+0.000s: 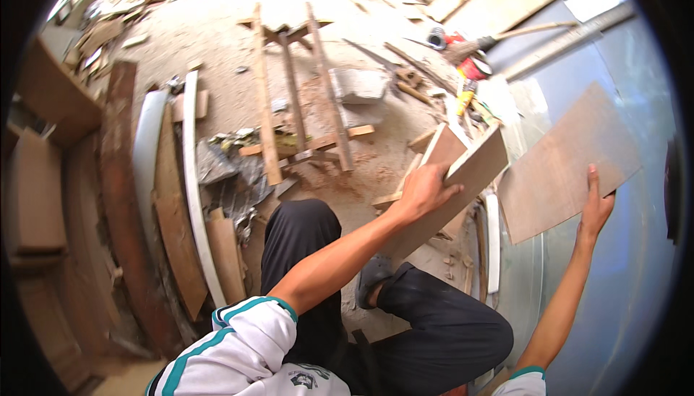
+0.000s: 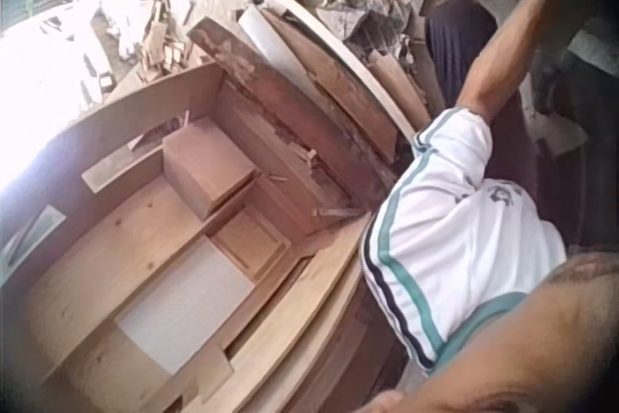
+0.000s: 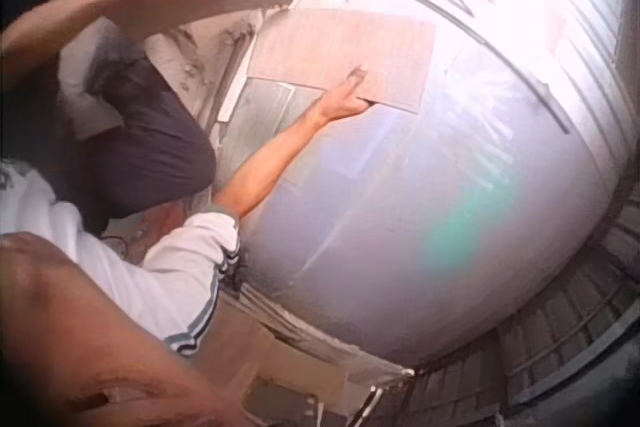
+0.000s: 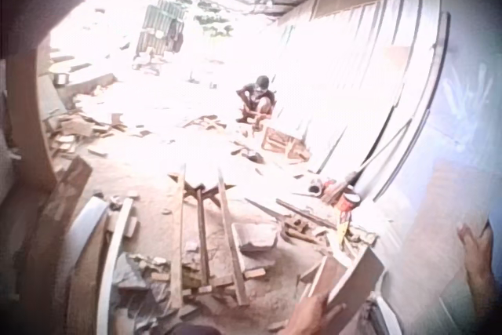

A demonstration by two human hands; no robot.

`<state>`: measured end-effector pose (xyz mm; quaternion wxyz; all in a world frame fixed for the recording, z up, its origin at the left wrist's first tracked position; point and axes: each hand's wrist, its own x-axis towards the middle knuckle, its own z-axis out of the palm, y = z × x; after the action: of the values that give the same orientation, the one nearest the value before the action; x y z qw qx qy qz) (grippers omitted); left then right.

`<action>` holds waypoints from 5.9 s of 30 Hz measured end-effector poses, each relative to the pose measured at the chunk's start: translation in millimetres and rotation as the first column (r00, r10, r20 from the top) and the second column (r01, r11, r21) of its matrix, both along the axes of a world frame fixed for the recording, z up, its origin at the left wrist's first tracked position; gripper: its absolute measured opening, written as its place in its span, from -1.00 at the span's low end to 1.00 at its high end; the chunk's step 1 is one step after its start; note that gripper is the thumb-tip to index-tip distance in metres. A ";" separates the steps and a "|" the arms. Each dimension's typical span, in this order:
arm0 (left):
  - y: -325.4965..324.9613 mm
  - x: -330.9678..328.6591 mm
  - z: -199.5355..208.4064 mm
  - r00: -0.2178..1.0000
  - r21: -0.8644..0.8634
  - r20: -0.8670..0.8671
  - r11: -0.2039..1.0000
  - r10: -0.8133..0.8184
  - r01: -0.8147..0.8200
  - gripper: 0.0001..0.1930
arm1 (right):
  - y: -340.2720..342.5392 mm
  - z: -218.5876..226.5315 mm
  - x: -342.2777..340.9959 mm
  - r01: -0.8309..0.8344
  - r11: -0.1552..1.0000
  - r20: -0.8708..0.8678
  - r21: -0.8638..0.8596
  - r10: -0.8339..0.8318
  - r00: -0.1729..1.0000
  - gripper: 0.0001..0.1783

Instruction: The person sits on the floor and assembles a wooden chair frame by hammering nails into the joints. They then pick up a rectangular wooden board and hammer nails into it, preparing it for attachment to the frame.

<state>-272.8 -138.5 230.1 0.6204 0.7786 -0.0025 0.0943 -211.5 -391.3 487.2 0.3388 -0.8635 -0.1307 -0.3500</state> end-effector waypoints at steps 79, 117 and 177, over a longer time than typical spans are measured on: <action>188.9 -261.7 -180.9 0.203 0.485 -0.487 0.456 0.850 -0.746 -0.50 | 429.8 -362.3 -170.7 -0.960 0.032 -0.744 -0.279 0.625 0.237 -0.48; 138.3 -245.6 -180.7 0.214 -0.262 -0.656 0.047 0.724 -0.964 -0.21 | 199.3 -498.1 -105.3 -0.456 0.879 -0.972 -0.143 -0.036 0.234 -0.35; 12.4 -35.2 -74.9 0.495 -0.345 -0.368 0.379 0.787 -0.859 -0.42 | 166.5 -310.3 25.2 -0.396 0.799 -0.634 0.452 0.600 0.488 -0.44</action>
<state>-308.0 -126.1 155.2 0.6623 0.4962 0.4532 0.3313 -186.4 -224.8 176.9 0.5521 -0.8018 -0.1802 0.1409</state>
